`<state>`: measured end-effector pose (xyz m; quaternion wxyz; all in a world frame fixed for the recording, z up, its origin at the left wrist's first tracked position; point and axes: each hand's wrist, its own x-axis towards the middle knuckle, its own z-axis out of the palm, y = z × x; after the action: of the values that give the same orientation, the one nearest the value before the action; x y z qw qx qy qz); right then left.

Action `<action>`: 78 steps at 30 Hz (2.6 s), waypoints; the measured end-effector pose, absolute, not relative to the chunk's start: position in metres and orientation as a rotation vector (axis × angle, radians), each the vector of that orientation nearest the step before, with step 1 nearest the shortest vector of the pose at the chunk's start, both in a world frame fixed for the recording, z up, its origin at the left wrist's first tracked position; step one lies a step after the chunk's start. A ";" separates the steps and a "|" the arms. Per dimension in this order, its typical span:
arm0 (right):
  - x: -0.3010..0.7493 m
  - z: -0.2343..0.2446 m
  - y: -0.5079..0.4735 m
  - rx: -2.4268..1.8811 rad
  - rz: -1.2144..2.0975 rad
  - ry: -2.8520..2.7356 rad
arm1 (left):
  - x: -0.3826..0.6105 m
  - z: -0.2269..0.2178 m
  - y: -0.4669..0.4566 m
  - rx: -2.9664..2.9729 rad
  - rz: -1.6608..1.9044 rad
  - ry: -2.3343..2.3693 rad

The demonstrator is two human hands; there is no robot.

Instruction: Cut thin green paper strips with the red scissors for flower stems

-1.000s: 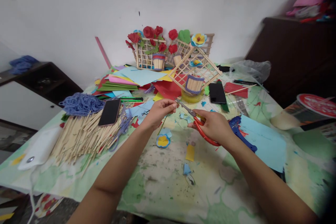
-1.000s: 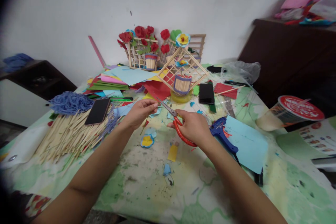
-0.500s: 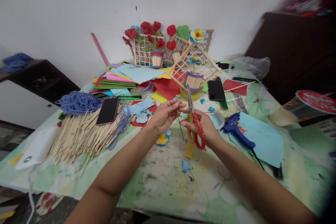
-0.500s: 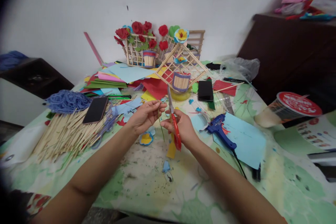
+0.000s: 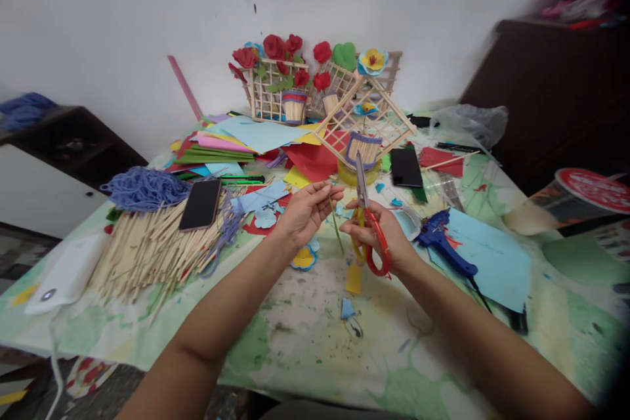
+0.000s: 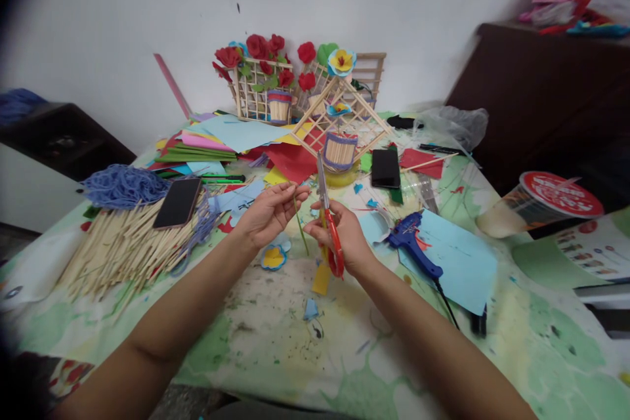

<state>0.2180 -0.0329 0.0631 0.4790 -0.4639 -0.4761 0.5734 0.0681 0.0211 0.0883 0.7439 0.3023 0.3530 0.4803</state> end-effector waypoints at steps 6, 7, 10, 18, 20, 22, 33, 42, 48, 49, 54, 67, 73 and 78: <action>0.213 0.058 -0.033 -1.106 1.461 -1.117 | 0.067 0.087 0.022 0.652 1.050 0.761; 0.213 0.057 -0.033 -1.104 1.470 -1.119 | 0.067 0.088 0.022 0.649 1.053 0.759; 0.212 0.058 -0.035 -1.098 1.473 -1.155 | 0.066 0.089 0.022 0.643 1.065 0.757; 0.216 0.056 -0.035 -1.070 1.479 -1.199 | 0.059 0.090 0.029 0.630 1.110 0.769; 0.217 0.055 -0.034 -1.061 1.482 -1.207 | 0.057 0.088 0.032 0.642 1.123 0.770; 0.217 0.057 -0.034 -1.063 1.479 -1.216 | 0.055 0.087 0.035 0.660 1.138 0.770; 0.219 0.065 -0.034 -1.116 1.460 -1.214 | 0.050 0.093 0.039 0.631 1.192 0.806; 0.218 0.075 -0.035 -1.177 1.401 -1.161 | 0.048 0.090 0.044 0.658 1.298 0.848; 0.218 0.075 -0.033 -1.204 1.321 -1.102 | 0.059 0.082 0.033 0.842 0.986 0.908; 0.218 0.074 -0.033 -1.204 1.316 -1.097 | 0.061 0.080 0.029 0.894 0.904 0.878; 0.216 0.071 -0.033 -1.200 1.325 -1.112 | 0.067 0.080 0.019 1.123 0.854 0.795; 0.234 0.077 -0.025 -1.179 1.110 -0.993 | 0.031 0.099 0.049 0.846 1.374 0.849; 0.258 0.082 -0.016 -1.080 0.933 -0.877 | 0.016 0.108 0.055 0.864 1.314 0.808; 0.262 0.082 -0.014 -1.071 0.935 -0.856 | 0.041 0.076 0.048 1.205 0.816 0.986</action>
<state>0.2623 -0.0140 0.0821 0.6749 -0.4763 -0.3804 0.4158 0.0408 0.0477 0.0764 0.6382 0.5279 0.4318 0.3573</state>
